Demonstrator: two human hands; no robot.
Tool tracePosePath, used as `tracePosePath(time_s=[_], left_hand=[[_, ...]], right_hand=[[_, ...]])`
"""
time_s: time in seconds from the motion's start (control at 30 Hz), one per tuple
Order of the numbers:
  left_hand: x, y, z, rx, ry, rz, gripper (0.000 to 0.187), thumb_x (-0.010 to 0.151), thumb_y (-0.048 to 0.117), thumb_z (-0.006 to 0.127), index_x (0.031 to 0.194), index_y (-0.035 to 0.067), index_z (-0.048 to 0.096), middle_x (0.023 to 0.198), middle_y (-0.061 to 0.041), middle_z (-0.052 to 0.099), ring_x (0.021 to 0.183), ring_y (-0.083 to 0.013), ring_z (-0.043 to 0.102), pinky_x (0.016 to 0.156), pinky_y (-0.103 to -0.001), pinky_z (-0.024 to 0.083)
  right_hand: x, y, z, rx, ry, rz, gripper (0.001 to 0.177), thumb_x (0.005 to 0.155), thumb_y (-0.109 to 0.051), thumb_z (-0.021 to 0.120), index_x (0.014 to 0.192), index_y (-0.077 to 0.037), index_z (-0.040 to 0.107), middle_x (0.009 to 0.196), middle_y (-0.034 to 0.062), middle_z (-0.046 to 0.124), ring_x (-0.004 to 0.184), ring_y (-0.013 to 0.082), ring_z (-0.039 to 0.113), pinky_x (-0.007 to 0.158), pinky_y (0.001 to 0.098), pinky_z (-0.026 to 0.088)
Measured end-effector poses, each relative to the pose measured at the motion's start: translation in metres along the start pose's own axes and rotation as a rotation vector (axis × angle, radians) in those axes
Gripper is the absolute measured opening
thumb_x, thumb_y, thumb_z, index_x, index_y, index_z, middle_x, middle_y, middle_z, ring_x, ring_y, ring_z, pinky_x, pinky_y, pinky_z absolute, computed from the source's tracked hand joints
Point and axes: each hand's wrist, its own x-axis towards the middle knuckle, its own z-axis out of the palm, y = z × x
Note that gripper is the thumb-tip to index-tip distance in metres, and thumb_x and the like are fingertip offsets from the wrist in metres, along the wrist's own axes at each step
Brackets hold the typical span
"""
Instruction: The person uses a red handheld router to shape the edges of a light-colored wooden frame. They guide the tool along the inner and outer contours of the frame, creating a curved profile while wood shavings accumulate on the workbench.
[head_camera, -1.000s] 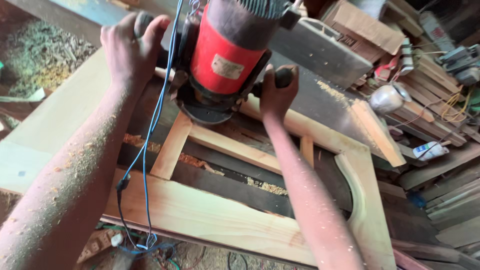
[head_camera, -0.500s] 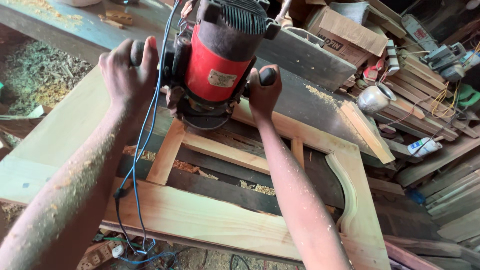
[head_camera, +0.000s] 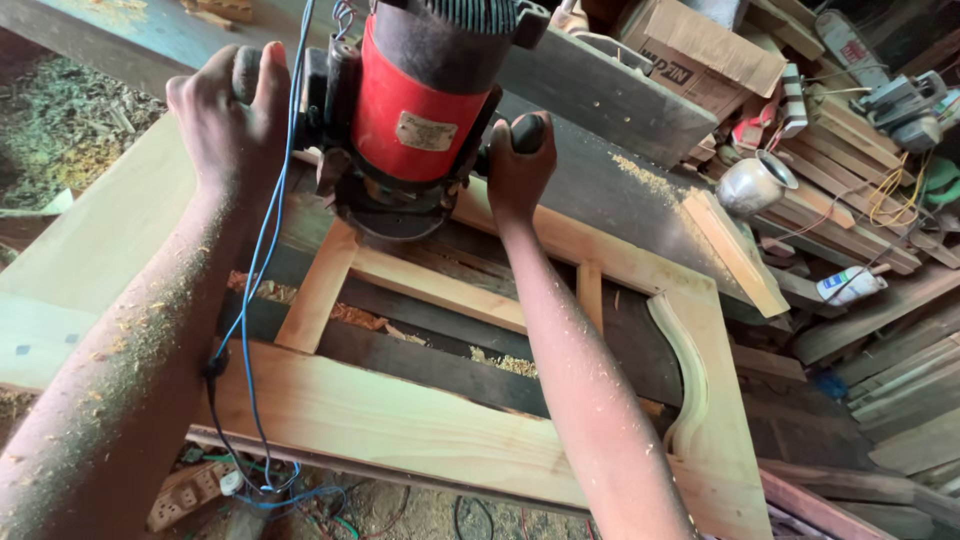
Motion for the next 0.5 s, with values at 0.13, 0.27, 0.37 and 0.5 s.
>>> tracePosePath(time_s=[0.13,0.27,0.37,0.5], left_hand=[[0.01,-0.021,0.014,0.0,-0.01,0.038,0.044,0.114,0.033,0.054,0.081,0.006,0.06,0.072,-0.012,0.058,0.072,-0.0368,0.053,0.08,-0.047,0.04],[0.018,-0.042,0.026,-0.053,-0.083,0.04,0.054,0.12,0.035,0.051,0.076,0.004,0.053,0.07,-0.014,0.054,0.065,-0.0362,0.051,0.073,-0.046,0.037],[0.027,-0.048,0.038,-0.039,-0.044,0.106,0.052,0.118,0.032,0.051,0.075,0.004,0.055,0.069,-0.015,0.056,0.069,-0.038,0.054,0.074,-0.049,0.04],[0.04,-0.06,0.055,-0.109,-0.077,0.089,0.055,0.119,0.036,0.053,0.076,0.002,0.058,0.069,-0.019,0.056,0.07,-0.0405,0.058,0.071,-0.05,0.043]], right_hand=[[-0.004,-0.022,-0.002,0.001,0.037,0.069,0.022,0.086,-0.004,0.066,0.082,-0.007,0.045,0.072,0.0005,0.044,0.066,0.0127,0.045,0.063,0.0308,0.044],[-0.019,-0.046,-0.006,-0.014,0.089,0.199,0.018,0.085,-0.003,0.062,0.085,-0.007,0.044,0.069,0.0024,0.049,0.061,0.0146,0.052,0.058,0.0341,0.047],[-0.033,-0.061,-0.009,-0.08,0.131,0.164,0.016,0.085,-0.003,0.061,0.089,-0.006,0.046,0.07,0.0044,0.051,0.06,0.0169,0.056,0.058,0.0363,0.049],[-0.049,-0.067,-0.009,-0.233,0.185,0.014,0.02,0.085,-0.003,0.062,0.094,-0.004,0.045,0.073,0.0065,0.052,0.063,0.0197,0.057,0.063,0.0375,0.05]])
